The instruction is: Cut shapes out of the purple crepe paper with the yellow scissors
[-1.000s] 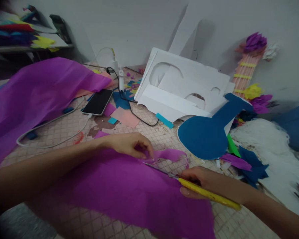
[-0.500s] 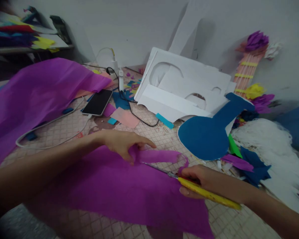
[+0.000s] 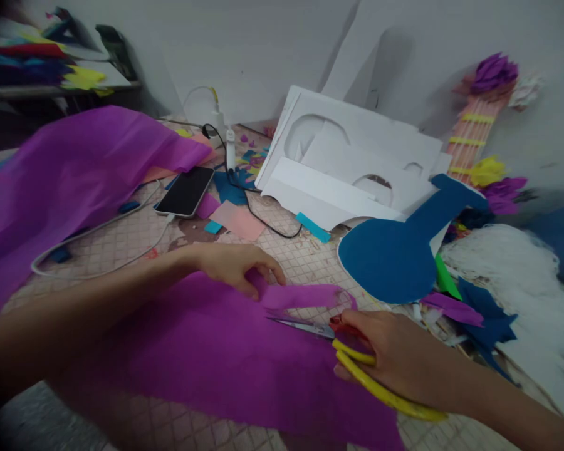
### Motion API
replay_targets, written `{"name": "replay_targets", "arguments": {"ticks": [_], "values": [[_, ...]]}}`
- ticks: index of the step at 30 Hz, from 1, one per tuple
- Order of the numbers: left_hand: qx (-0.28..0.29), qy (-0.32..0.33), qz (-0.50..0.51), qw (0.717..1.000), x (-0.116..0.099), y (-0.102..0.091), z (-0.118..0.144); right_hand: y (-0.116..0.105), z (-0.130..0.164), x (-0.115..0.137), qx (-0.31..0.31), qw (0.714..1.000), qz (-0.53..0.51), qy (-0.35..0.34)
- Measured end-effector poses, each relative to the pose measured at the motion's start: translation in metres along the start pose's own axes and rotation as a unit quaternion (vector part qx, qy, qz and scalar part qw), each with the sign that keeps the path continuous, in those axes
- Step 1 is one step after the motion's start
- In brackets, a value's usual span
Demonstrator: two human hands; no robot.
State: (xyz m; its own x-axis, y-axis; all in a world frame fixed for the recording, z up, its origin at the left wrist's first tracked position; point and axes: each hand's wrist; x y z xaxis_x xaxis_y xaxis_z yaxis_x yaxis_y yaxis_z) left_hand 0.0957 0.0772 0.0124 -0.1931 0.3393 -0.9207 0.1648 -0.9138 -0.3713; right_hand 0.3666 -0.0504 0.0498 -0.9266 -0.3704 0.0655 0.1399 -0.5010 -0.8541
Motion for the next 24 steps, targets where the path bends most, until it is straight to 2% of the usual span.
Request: {"name": "replay_targets", "arguments": {"ticks": [11, 19, 24], "values": [[0.014, 0.021, 0.072, 0.997, 0.002, 0.0, 0.002, 0.0, -0.004, -0.006, -0.004, 1.0, 0.012, 0.006], [0.017, 0.023, 0.14, 0.99, 0.004, 0.001, 0.002, -0.002, -0.009, -0.011, 0.021, 1.0, -0.013, -0.009], [0.011, 0.023, 0.118, 0.993, 0.002, 0.001, 0.002, 0.003, -0.013, -0.02, 0.019, 0.998, -0.053, -0.026]]}}
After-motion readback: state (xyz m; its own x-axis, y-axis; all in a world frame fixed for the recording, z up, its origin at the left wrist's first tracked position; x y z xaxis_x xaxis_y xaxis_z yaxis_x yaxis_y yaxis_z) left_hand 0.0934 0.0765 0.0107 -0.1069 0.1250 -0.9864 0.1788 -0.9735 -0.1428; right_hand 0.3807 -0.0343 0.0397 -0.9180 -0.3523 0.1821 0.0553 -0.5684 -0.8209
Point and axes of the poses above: each hand's wrist, its own z-axis away from the middle knuckle, its own y-axis out of the palm, x = y × z, and after that the axes turned 13 degrees about z, right-handed
